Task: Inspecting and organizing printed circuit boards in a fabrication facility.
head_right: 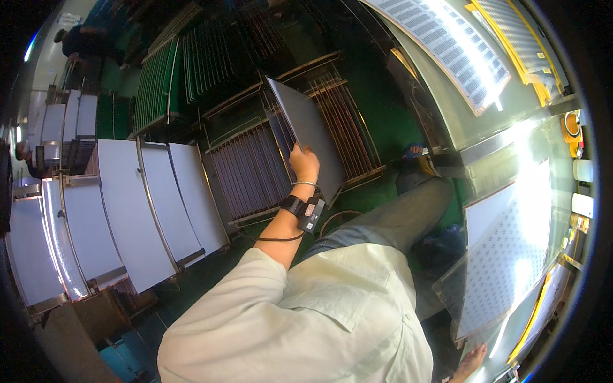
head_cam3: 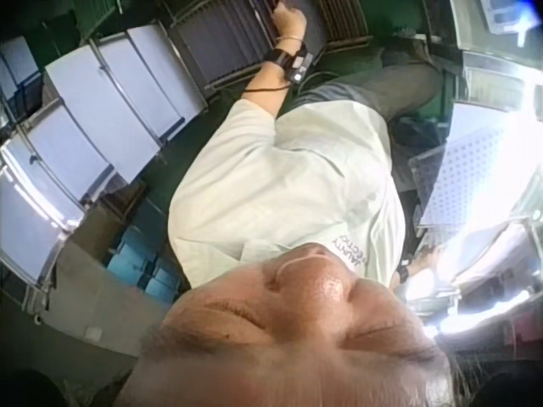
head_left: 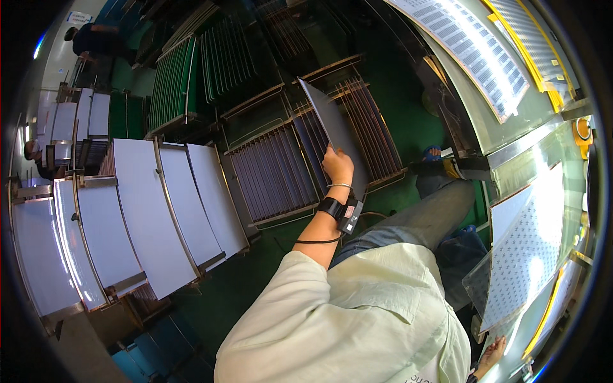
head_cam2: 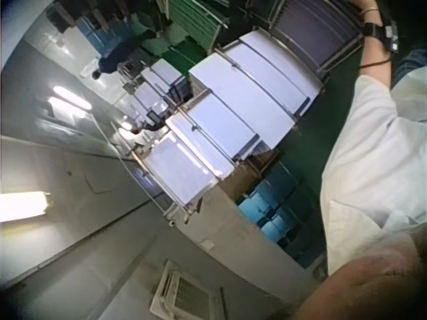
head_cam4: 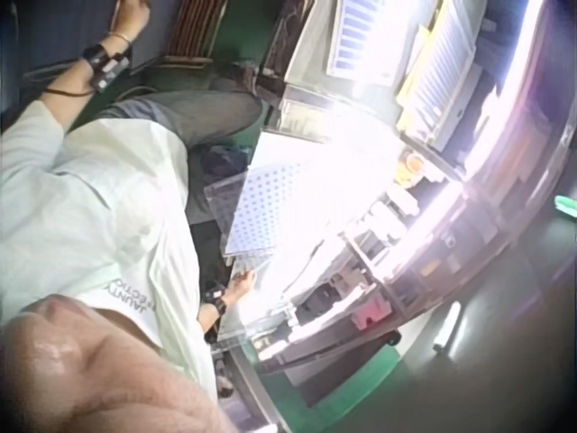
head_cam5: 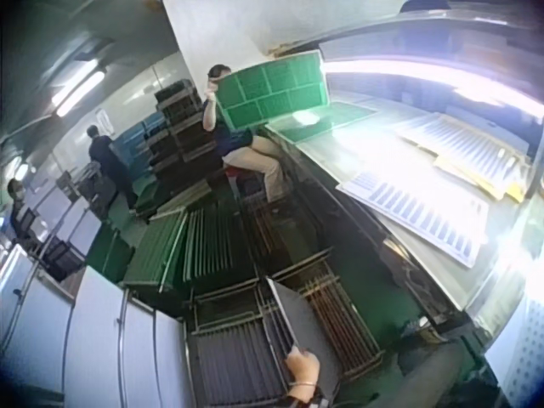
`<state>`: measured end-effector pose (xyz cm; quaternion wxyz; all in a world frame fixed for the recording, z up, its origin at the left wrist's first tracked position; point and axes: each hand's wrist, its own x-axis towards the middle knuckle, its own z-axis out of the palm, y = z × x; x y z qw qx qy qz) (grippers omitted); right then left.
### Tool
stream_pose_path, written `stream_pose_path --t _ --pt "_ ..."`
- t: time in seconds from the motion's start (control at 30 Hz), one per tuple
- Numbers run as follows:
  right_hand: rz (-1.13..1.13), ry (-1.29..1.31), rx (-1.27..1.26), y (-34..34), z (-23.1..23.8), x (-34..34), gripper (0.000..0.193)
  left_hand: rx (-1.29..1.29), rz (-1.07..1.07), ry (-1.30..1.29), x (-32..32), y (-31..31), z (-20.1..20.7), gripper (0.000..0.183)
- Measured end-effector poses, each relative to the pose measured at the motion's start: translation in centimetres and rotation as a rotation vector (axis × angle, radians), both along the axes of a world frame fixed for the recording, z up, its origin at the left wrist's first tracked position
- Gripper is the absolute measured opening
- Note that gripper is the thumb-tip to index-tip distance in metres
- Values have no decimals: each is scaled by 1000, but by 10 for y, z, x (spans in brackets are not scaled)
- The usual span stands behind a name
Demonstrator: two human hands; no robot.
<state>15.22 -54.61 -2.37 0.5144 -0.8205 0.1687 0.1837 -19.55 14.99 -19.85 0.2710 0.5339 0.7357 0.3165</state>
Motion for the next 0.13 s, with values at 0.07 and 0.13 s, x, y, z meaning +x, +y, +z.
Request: stream_pose_path --t 0.07,0.13 --pt "2 -10 -4 3 -1 -3 37 -25 18 -39 3 -3 -1 26" --pt "5 -25 3 11 -5 -3 38 -29 -17 -40 3 -1 -3 36"
